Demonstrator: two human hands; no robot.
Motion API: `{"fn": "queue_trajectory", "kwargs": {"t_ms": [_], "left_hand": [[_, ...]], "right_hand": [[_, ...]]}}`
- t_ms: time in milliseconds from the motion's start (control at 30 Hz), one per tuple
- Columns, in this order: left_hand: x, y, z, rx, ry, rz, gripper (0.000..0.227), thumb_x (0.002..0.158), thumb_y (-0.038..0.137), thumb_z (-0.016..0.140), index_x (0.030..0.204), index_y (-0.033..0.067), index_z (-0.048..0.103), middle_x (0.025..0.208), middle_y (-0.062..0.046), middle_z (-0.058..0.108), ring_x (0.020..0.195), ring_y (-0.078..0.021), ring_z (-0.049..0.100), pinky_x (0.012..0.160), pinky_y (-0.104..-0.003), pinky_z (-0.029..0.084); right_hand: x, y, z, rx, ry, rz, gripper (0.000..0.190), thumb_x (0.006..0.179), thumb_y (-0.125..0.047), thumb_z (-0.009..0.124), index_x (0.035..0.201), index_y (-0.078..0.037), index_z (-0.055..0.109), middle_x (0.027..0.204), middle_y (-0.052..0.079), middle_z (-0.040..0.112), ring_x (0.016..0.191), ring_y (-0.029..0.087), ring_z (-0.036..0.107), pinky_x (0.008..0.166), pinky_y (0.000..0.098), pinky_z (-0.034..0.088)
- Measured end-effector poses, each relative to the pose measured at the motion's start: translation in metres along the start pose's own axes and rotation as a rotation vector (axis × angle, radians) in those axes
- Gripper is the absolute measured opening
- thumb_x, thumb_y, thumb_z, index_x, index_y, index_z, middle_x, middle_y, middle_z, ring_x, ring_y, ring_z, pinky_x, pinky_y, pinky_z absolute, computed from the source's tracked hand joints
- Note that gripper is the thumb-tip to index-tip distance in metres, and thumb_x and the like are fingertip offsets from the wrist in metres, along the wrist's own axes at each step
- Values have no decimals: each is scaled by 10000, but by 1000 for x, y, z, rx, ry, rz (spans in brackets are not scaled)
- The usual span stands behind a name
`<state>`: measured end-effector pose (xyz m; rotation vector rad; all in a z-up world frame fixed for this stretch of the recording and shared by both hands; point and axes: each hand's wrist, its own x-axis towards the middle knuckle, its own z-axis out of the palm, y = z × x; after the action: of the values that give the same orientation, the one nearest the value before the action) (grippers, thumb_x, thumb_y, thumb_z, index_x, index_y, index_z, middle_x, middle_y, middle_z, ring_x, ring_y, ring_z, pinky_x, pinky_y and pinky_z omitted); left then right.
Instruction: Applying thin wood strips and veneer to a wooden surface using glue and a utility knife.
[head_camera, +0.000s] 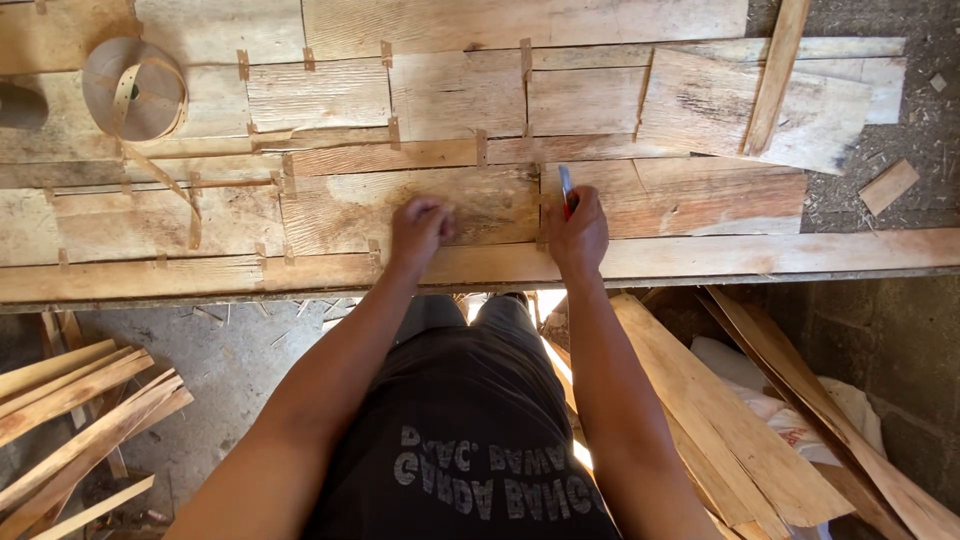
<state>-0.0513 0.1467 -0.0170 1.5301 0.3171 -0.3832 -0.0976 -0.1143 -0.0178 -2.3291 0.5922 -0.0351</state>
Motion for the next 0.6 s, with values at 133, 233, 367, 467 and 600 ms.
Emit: {"fn": "queue_trajectory", "kwargs": {"t_ms": [133, 233, 367, 467, 600], "left_hand": [[-44, -18, -66, 36, 130, 34, 73, 953, 57, 726, 916, 11, 683, 736, -55, 669, 606, -108, 618, 531, -254, 480], [-81, -31, -100, 5, 208, -31, 58, 958, 60, 705, 922, 20, 682, 739, -55, 672, 602, -115, 616, 543, -251, 490], [-112, -57, -121, -96, 295, -122, 73, 971, 71, 638, 932, 23, 677, 793, -70, 714, 617, -133, 644, 567, -252, 523], [-122, -65, -123, -222, 301, -179, 118, 973, 100, 589, 941, 30, 679, 816, -76, 736, 616, -140, 658, 570, -254, 531], [-120, -47, -108, -277, 195, -211, 142, 959, 125, 592, 975, 35, 701, 814, -75, 742, 620, -140, 663, 575, -252, 536]], "right_hand": [[19, -17, 9, -97, -30, 66, 478, 935, -433, 832, 1095, -93, 537, 924, 125, 638, 837, 331, 628, 742, 504, 493], [16, -32, 9, -136, -46, 115, 626, 796, -461, 896, 1089, -74, 501, 976, 138, 618, 859, 340, 627, 726, 514, 503], [6, -39, 6, -134, -11, 11, 670, 795, -448, 907, 1150, -75, 478, 1077, 147, 601, 913, 341, 636, 753, 507, 518], [-4, -50, -2, -122, 9, -71, 726, 717, -396, 927, 1169, -45, 480, 1072, 171, 602, 876, 345, 638, 701, 499, 516], [-24, -52, 11, -47, -95, -64, 345, 877, -254, 826, 1105, -75, 638, 897, 98, 687, 787, 273, 668, 716, 441, 523]]}}
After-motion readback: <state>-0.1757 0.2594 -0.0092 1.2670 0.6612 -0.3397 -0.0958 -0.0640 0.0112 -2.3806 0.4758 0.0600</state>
